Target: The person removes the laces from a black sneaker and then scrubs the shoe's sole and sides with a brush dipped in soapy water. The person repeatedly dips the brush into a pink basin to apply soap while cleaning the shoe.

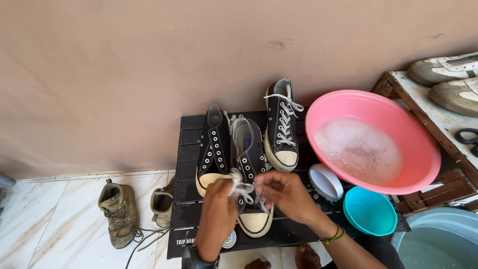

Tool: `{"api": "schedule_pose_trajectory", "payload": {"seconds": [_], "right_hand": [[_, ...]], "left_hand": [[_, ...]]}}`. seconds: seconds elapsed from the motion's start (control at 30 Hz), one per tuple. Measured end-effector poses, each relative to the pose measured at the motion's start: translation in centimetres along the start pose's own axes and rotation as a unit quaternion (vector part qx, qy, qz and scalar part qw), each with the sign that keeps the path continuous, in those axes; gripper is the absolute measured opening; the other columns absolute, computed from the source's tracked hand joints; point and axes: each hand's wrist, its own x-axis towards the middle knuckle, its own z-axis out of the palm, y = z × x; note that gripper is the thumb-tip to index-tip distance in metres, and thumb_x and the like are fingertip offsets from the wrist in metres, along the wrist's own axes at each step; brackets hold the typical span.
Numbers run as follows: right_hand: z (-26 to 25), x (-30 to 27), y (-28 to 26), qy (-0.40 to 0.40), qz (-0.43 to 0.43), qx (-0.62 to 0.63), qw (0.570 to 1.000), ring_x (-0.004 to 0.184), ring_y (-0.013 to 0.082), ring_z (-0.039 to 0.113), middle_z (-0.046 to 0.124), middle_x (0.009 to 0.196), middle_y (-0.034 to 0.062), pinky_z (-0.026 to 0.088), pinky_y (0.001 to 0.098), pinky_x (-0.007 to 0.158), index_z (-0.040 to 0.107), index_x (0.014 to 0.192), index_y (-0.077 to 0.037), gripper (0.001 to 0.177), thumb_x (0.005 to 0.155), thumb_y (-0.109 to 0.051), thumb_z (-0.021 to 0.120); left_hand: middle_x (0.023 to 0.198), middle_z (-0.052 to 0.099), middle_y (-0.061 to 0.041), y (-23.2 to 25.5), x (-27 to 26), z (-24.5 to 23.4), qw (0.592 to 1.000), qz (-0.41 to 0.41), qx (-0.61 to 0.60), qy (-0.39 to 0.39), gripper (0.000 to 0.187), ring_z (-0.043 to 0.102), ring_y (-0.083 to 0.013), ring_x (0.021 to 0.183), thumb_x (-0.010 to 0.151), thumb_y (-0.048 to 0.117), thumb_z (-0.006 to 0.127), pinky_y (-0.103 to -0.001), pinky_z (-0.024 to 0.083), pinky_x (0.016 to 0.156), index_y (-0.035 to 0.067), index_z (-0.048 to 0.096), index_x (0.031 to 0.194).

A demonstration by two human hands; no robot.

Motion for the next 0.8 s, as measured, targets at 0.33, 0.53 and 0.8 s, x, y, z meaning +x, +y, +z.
{"api": "schedule_pose_trajectory", "payload": {"seconds": [0.33,0.53,0.8], "right_hand": [[2.6,-0.2,1.2,0.163,-0.176,0.041,0.970,0.083,0.0141,0.075,0.079,0.092,0.0083,0.063,0.0255,0.078,0.077,0.098,-0.004,0.021,0.078,-0.006,0.083],[2.8,-0.5,1.6,-0.014,-0.221,-0.148,0.964,0.152,0.0298,0.033,0.034,0.162,0.0208,0.034,0.0445,0.120,0.047,0.148,-0.009,0.057,0.100,-0.038,0.055],[3.2,0.0,2.2,0.193,-0.026,0.013,0.981,0.098,0.0139,0.076,0.084,0.107,0.0114,0.063,0.0248,0.086,0.081,0.109,-0.005,0.031,0.079,-0.011,0.082]], "left_hand": [[0.108,0.063,-0.009,2.6,-0.3,1.3,0.965,0.184,-0.186,0.010,0.067,0.066,-0.0232,0.097,0.095,0.061,0.045,-0.035,0.050,0.086,0.005,0.059,0.128],[0.085,0.070,-0.006,1.8,-0.3,2.8,0.967,0.086,-0.149,0.187,0.035,0.065,-0.0192,0.075,0.073,-0.012,0.047,-0.032,0.051,0.066,0.003,0.069,0.096],[0.107,0.059,-0.008,2.7,-0.5,2.4,0.978,0.150,-0.110,0.092,0.034,0.063,-0.0243,0.105,0.086,0.007,0.069,-0.036,0.052,0.096,0.004,0.066,0.120]]}}
